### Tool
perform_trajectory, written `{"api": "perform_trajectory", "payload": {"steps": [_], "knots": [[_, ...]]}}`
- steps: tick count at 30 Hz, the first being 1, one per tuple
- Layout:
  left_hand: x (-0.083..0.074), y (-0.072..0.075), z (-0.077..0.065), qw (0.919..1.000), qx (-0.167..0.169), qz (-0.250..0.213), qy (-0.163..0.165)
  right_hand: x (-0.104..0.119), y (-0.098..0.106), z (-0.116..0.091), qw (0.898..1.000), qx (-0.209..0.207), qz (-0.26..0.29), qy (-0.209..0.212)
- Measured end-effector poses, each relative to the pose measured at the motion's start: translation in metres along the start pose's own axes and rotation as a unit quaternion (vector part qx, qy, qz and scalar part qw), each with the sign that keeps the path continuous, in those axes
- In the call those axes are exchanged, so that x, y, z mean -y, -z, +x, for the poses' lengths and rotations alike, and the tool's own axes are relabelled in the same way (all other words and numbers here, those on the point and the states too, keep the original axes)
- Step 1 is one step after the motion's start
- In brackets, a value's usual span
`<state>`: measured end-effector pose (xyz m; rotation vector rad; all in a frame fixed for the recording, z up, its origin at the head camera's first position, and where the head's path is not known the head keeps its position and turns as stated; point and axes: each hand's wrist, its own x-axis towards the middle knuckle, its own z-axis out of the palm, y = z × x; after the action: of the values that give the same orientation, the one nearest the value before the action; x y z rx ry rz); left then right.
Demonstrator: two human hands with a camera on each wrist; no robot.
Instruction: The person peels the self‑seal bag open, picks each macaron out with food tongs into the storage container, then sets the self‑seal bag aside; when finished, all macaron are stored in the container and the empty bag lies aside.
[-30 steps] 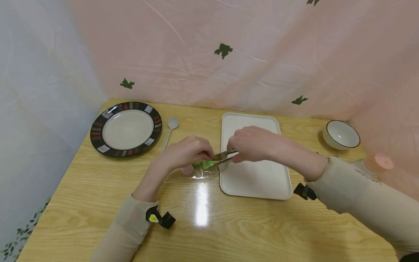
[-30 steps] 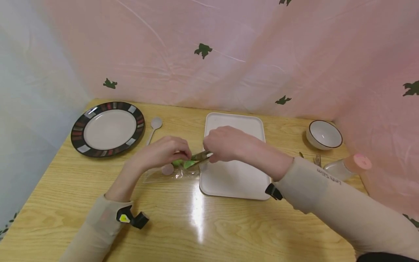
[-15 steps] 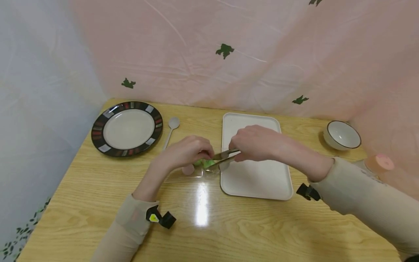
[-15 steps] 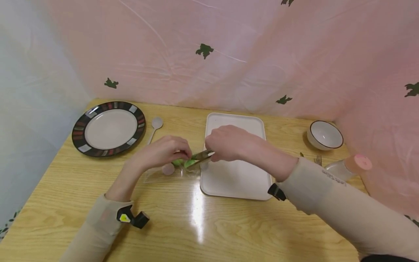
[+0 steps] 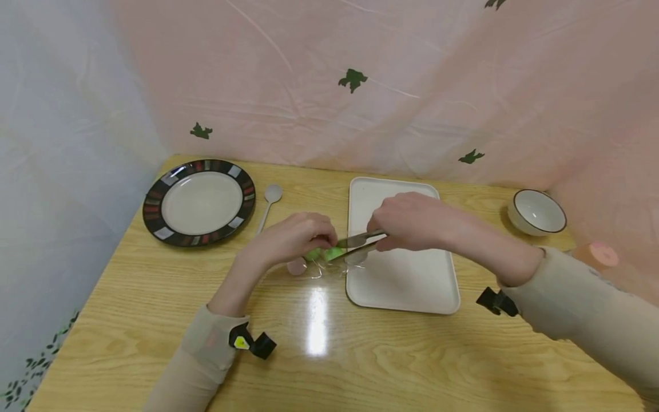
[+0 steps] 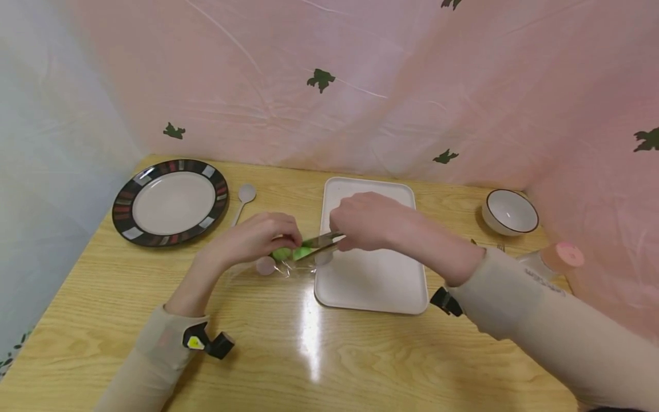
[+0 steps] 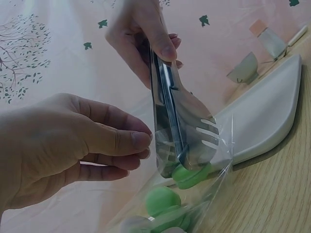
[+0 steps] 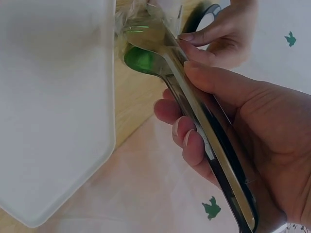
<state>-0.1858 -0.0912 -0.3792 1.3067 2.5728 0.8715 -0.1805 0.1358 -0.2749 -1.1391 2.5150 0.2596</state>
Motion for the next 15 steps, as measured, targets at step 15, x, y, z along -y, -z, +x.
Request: {"api": "perform_trajectory", "payload": {"steps": [15], "knots": [[0.001,-0.001,0.000,0.9995,-0.016,0.007,-0.026,-0.003,0.008,-0.012,1.000,-0.013,-0.013,0.000]]}}
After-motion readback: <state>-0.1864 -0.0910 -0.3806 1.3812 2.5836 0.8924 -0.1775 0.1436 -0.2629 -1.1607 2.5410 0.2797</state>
